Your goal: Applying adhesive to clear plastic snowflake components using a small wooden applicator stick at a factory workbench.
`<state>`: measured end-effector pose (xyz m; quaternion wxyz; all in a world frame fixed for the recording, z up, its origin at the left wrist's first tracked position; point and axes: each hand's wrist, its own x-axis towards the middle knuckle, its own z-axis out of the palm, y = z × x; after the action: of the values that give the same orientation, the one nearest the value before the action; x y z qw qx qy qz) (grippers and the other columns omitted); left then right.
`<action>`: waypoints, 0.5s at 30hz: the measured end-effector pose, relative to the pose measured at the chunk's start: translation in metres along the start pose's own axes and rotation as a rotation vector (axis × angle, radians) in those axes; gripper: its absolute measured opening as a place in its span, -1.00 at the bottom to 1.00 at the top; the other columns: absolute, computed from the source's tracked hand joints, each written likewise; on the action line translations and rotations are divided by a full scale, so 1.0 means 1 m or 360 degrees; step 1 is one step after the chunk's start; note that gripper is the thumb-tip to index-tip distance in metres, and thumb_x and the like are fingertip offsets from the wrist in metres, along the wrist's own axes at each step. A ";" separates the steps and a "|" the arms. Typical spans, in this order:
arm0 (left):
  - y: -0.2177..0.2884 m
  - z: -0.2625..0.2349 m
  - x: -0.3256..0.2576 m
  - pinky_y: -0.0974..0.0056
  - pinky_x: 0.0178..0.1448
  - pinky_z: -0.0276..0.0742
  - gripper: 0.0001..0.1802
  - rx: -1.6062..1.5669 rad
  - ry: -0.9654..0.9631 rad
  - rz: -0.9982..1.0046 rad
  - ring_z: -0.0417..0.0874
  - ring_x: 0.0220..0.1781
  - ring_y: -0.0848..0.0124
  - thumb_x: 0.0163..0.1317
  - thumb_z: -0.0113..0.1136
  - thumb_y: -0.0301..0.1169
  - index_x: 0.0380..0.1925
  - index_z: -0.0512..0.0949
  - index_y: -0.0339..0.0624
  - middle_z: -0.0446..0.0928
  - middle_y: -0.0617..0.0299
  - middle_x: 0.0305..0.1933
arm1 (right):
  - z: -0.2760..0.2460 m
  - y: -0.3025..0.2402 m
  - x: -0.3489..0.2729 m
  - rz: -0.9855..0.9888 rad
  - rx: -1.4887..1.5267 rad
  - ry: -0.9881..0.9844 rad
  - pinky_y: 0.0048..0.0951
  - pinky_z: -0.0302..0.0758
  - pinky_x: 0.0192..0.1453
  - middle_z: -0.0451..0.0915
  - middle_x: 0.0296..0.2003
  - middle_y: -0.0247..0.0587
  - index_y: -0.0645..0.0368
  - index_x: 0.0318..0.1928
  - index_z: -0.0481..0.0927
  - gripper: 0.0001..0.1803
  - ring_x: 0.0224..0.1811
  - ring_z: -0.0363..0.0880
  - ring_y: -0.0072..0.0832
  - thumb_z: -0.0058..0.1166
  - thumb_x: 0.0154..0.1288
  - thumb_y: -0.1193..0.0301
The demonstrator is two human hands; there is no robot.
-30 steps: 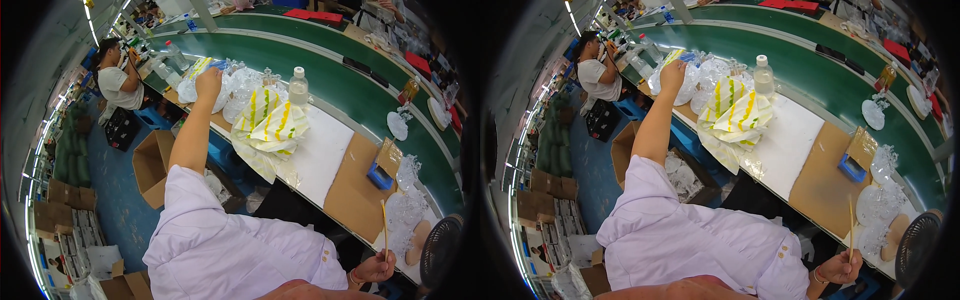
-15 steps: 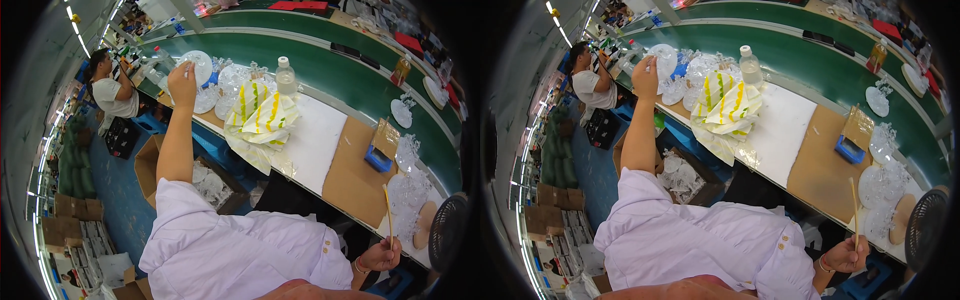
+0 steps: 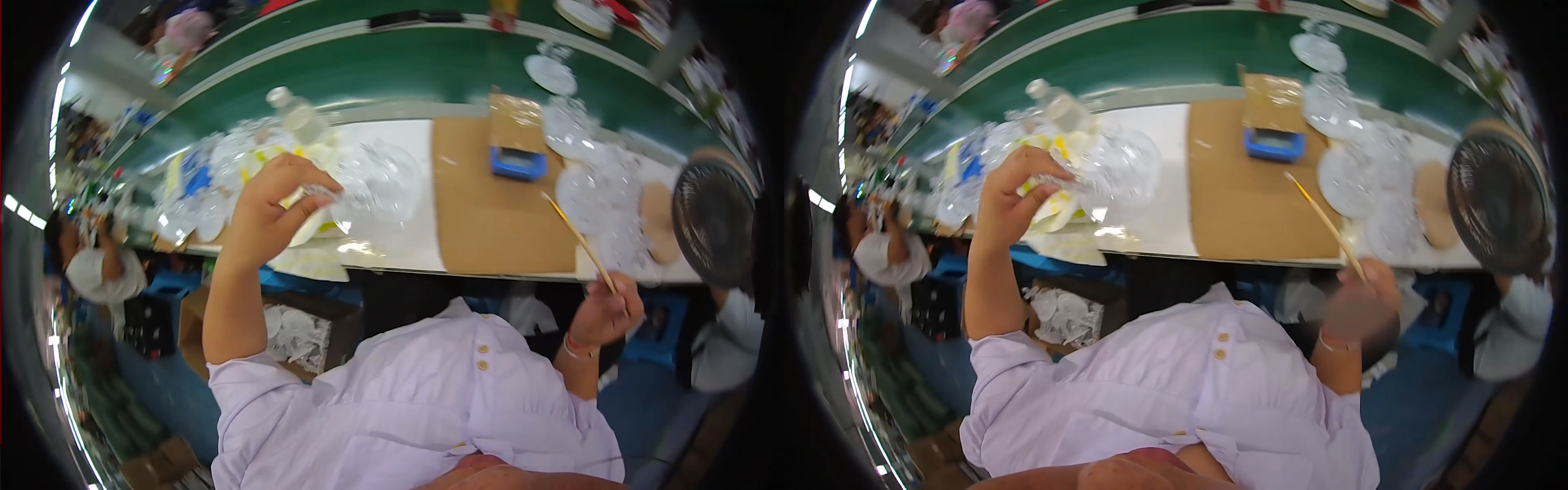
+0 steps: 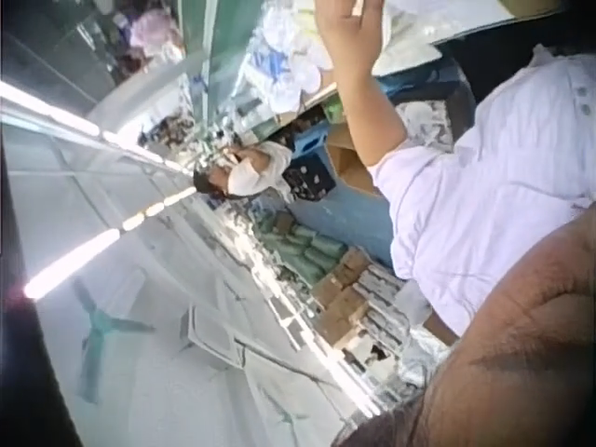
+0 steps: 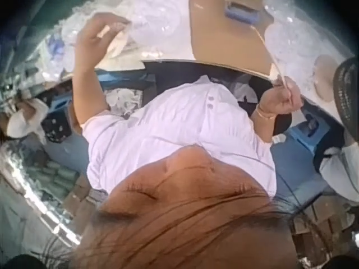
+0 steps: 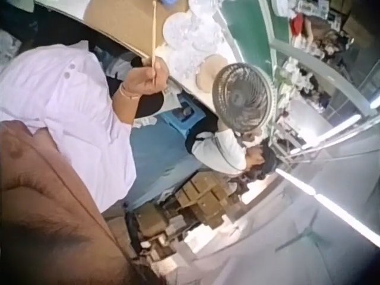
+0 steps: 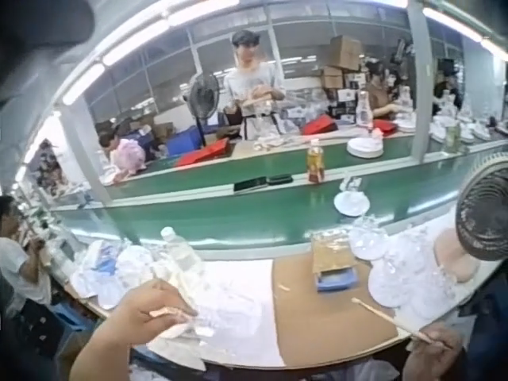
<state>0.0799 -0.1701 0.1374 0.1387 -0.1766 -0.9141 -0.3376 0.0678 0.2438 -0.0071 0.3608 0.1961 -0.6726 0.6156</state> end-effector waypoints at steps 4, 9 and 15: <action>0.005 0.048 0.038 0.24 -0.18 0.42 -0.83 -0.0230 -0.0678 0.0200 0.46 -0.27 0.30 0.03 0.30 -0.53 -0.33 0.63 -0.11 0.56 0.25 -0.38 | 0.023 -0.004 0.035 -0.0083 -0.0220 -0.0055 -0.64 0.33 -0.44 0.54 -0.36 -0.05 0.25 -0.09 0.37 -0.75 -0.52 0.36 -0.59 -0.17 0.48 0.29; 0.009 0.096 0.074 0.12 -0.20 0.46 -0.86 -0.0348 -0.1258 0.0308 0.57 -0.30 0.09 0.16 0.20 -0.35 -0.30 0.56 -0.14 0.55 0.12 -0.35 | 0.044 0.015 0.068 0.0023 -0.0522 -0.0121 -0.62 0.37 -0.43 0.57 -0.42 -0.16 0.26 -0.20 0.46 -0.81 -0.52 0.42 -0.61 -0.09 0.44 0.37; 0.020 0.111 0.088 0.12 -0.16 0.48 -0.86 0.0101 -0.1266 0.0288 0.57 -0.23 0.10 0.18 0.15 -0.38 -0.34 0.50 -0.23 0.53 0.09 -0.31 | 0.079 0.050 0.096 -0.0129 -0.0982 -0.0431 -0.50 0.40 -0.48 0.56 -0.54 -0.15 0.25 -0.28 0.51 -0.88 -0.62 0.47 -0.44 0.04 0.34 0.43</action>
<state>-0.0059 -0.0612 0.1003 -0.1910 -0.3687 -0.8872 -0.2010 -0.0511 0.1924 0.0297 0.3348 0.1842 -0.8607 0.3364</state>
